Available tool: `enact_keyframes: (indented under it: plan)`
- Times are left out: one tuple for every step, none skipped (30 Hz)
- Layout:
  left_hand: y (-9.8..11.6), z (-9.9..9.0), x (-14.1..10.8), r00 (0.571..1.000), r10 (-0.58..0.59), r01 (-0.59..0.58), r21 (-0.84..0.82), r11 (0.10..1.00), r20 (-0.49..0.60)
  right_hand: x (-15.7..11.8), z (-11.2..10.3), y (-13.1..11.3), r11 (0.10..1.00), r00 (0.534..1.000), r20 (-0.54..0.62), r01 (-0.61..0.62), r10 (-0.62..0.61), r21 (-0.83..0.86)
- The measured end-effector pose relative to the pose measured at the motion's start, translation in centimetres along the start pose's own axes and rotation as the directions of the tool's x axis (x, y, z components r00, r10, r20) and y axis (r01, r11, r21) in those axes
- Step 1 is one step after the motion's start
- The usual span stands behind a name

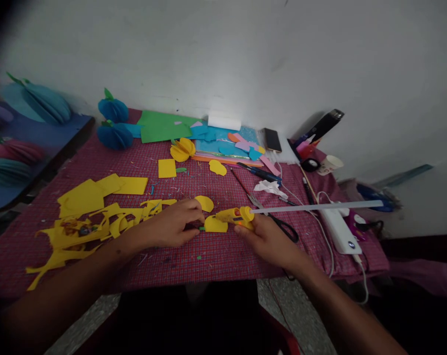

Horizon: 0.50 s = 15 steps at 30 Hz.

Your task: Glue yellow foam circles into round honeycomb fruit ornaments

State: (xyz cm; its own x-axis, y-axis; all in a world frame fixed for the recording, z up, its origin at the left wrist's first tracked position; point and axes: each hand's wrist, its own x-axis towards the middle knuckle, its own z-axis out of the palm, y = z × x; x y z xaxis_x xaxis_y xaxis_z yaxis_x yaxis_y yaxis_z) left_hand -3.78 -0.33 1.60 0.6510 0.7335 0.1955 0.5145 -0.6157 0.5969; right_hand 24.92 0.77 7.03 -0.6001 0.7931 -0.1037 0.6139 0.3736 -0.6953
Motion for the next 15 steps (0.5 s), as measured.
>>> enact_keyframes:
  plan:
    - [0.0, 0.0, 0.0, 1.0, 0.0, 0.0, 0.0, 1.0, 0.001, -0.1, -0.1, 0.1, 1.0, 1.0, -0.002, -0.011, 0.011, -0.01]
    - [0.0, 0.0, 0.0, 1.0, -0.001, 0.001, 0.001, 1.0, 0.002, -0.2, -0.1, 0.1, 1.0, 1.0, -0.002, -0.024, 0.024, -0.018]
    - [0.1, -0.1, 0.0, 1.0, -0.002, 0.002, 0.002, 1.0, 0.004, -0.3, -0.2, 0.2, 0.999, 0.999, -0.001, -0.037, 0.037, -0.024]
    - [0.1, -0.1, 0.0, 1.0, -0.003, 0.003, 0.003, 1.0, 0.008, -0.4, -0.3, 0.2, 0.998, 0.999, 0.0, -0.05, 0.05, -0.025]
    - [0.1, -0.1, 0.1, 1.0, -0.004, 0.003, 0.005, 1.0, 0.012, -0.4, -0.3, 0.3, 0.998, 0.998, -0.002, -0.063, 0.063, -0.021]
    - [0.2, -0.1, 0.1, 1.0, -0.005, 0.005, 0.007, 1.0, 0.014, -0.5, -0.4, 0.3, 0.997, 0.997, -0.004, -0.072, 0.072, -0.014]
    - [0.2, -0.2, 0.1, 1.0, -0.006, 0.006, 0.009, 1.0, 0.014, -0.6, -0.4, 0.4, 0.997, 0.997, -0.007, -0.076, 0.076, -0.006]
    - [0.2, -0.2, 0.1, 1.0, -0.007, 0.006, 0.01, 1.0, 0.012, -0.7, -0.5, 0.5, 0.997, 0.997, -0.01, -0.077, 0.077, 0.0]
    - [0.2, -0.2, 0.1, 1.0, -0.008, 0.008, 0.01, 1.0, 0.01, -0.8, -0.5, 0.7, 0.997, 0.997, -0.014, -0.077, 0.077, 0.002]
    - [0.2, -0.1, 0.1, 1.0, -0.01, 0.01, 0.006, 1.0, 0.009, -1.0, -0.5, 0.9, 0.997, 0.997, -0.02, -0.076, 0.076, -0.002]
    - [0.1, -0.1, 0.1, 1.0, -0.012, 0.012, 0.002, 1.0, 0.008, -1.1, -0.5, 1.1, 0.997, 0.997, -0.026, -0.077, 0.076, -0.012]
    - [0.1, -0.1, 0.1, 1.0, -0.013, 0.013, -0.003, 1.0, 0.007, -1.3, -0.6, 1.3, 0.996, 0.996, -0.034, -0.082, 0.082, -0.027]
    - [0.1, -0.1, 0.1, 1.0, -0.013, 0.013, -0.008, 1.0, 0.006, -1.4, -0.6, 1.5, 0.995, 0.995, -0.044, -0.094, 0.092, -0.046]
    - [0.1, -0.1, 0.0, 1.0, -0.013, 0.013, -0.011, 1.0, 0.004, -1.5, -0.6, 1.6, 0.992, 0.993, -0.055, -0.107, 0.103, -0.066]
    - [0.1, 0.0, 0.0, 1.0, -0.012, 0.012, -0.013, 1.0, 0.002, -1.7, -0.7, 1.7, 0.989, 0.991, -0.062, -0.12, 0.115, -0.084]
